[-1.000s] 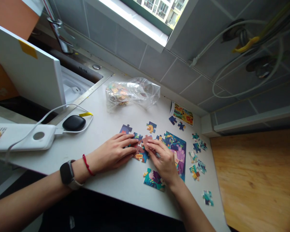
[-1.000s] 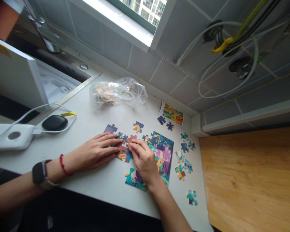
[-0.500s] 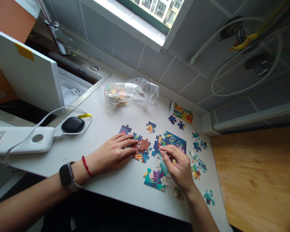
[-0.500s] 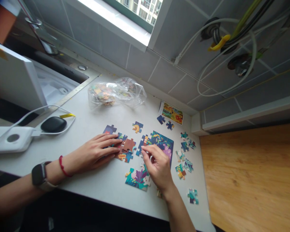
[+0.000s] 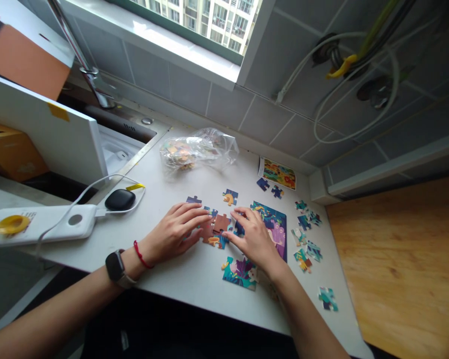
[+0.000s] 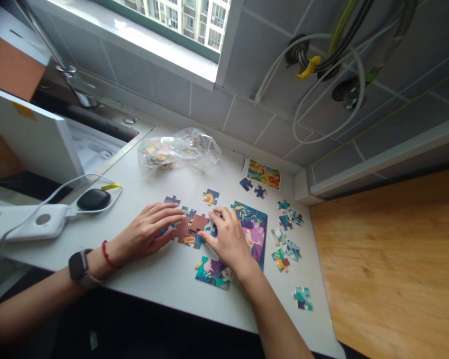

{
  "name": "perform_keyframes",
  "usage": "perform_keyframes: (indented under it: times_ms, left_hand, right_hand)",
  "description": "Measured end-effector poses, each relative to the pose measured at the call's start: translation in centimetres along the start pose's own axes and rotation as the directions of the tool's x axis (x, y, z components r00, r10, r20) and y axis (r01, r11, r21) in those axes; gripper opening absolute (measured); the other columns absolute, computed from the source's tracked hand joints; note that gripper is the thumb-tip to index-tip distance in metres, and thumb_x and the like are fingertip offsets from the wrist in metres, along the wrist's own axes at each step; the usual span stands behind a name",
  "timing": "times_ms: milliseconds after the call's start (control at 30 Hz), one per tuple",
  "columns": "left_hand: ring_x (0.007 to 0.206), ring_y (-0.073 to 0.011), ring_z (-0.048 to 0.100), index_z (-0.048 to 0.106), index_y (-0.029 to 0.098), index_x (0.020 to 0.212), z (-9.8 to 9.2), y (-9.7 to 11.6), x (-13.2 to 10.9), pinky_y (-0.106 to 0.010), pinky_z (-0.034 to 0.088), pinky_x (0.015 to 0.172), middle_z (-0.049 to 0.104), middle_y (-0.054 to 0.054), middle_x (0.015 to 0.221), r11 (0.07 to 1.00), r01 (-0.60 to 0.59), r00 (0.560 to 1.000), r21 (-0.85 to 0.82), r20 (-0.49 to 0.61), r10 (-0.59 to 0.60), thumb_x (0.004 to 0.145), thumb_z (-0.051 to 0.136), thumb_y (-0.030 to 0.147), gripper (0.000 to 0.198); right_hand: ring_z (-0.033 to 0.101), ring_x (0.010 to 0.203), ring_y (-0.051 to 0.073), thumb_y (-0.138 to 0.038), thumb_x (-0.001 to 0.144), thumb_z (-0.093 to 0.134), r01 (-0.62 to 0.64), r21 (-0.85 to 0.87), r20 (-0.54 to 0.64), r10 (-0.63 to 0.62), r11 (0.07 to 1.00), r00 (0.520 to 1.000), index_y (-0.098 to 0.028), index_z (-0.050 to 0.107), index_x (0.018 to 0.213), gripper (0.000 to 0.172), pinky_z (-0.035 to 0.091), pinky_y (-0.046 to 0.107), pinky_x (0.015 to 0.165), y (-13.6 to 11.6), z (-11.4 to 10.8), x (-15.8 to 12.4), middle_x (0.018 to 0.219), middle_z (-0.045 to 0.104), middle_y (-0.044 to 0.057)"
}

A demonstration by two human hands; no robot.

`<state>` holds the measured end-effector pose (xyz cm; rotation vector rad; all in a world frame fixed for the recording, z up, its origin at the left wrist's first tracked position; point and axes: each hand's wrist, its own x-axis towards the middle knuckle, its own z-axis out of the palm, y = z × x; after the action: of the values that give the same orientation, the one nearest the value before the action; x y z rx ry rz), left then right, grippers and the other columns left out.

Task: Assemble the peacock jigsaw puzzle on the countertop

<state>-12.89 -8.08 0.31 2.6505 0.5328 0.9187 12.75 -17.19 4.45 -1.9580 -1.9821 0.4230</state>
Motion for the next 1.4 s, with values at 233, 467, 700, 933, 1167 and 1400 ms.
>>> perform_keyframes:
  times_ms: [233,467,700,933,1167,1400]
  left_hand:
    - [0.125,-0.0264,0.066,0.063,0.021,0.134,-0.1,-0.3,0.2,-0.044,0.052,0.105,0.074,-0.01,0.13,0.998,0.061,0.995,0.017,-0.082,-0.06,0.104,0.059,0.018,0.031]
    - [0.133,-0.0279,0.062,0.064,0.022,0.131,-1.1,3.6,-1.6,-0.045,0.052,0.108,0.074,-0.009,0.132,0.996,0.074,0.995,0.054,-0.065,-0.07,0.101,0.061,0.013,0.032]
    - [0.137,-0.0266,0.059,0.064,0.023,0.132,-2.2,9.1,-5.8,-0.042,0.053,0.108,0.072,-0.008,0.136,0.989,0.133,0.991,0.07,0.005,-0.134,0.103,0.058,0.014,0.031]
    - [0.134,-0.0262,0.063,0.068,0.026,0.124,-2.4,9.5,-5.6,-0.044,0.055,0.108,0.072,-0.006,0.136,0.982,0.119,0.981,0.148,0.134,-0.139,0.105,0.057,0.021,0.023]
    - [0.145,-0.0344,0.054,0.061,0.026,0.147,-1.4,7.3,-5.1,-0.054,0.051,0.116,0.057,-0.011,0.158,0.938,0.148,0.945,0.313,0.235,-0.228,0.103,0.061,0.033,0.045]
    - [0.147,-0.0324,0.054,0.062,0.025,0.147,-2.4,5.7,-5.7,-0.053,0.049,0.118,0.056,-0.012,0.159,0.937,0.171,0.924,0.305,0.281,-0.261,0.105,0.059,0.037,0.044]
  right_hand:
    - [0.059,0.128,0.034,-0.026,0.081,0.089,-0.023,0.11,-0.031,0.026,0.994,0.999,-0.023,0.076,0.109,0.031,0.049,0.054,0.111,0.2,0.4,0.8,0.134,0.068,0.012]
    - [0.068,0.08,0.02,-0.026,0.089,0.073,-0.116,0.543,-0.021,0.151,0.832,0.988,-0.022,0.067,0.091,0.008,0.057,0.036,0.079,0.8,-0.9,0.6,0.085,0.07,0.001]
    - [0.075,0.085,0.021,-0.04,0.08,0.078,-0.194,0.866,0.085,0.246,0.461,0.966,-0.025,0.064,0.139,0.062,0.066,0.039,0.078,2.2,-1.2,-3.7,0.111,0.068,0.005]
    - [0.073,0.084,0.023,-0.053,0.086,0.076,-0.124,0.778,-0.192,0.422,0.616,0.886,-0.021,0.076,0.124,0.049,0.064,0.035,0.077,4.7,-3.7,-12.6,0.099,0.077,0.007]
    - [0.076,0.077,0.025,-0.064,0.07,0.084,-0.254,0.796,-0.266,0.695,0.549,0.668,-0.019,0.079,0.118,0.066,0.064,0.032,0.068,11.8,-4.8,-22.1,0.091,0.081,0.009]
    - [0.078,0.089,0.032,-0.076,0.07,0.078,-0.362,0.742,-0.374,0.797,0.564,0.475,-0.019,0.077,0.116,0.074,0.065,0.038,0.076,13.1,-2.6,-24.9,0.105,0.081,0.013]
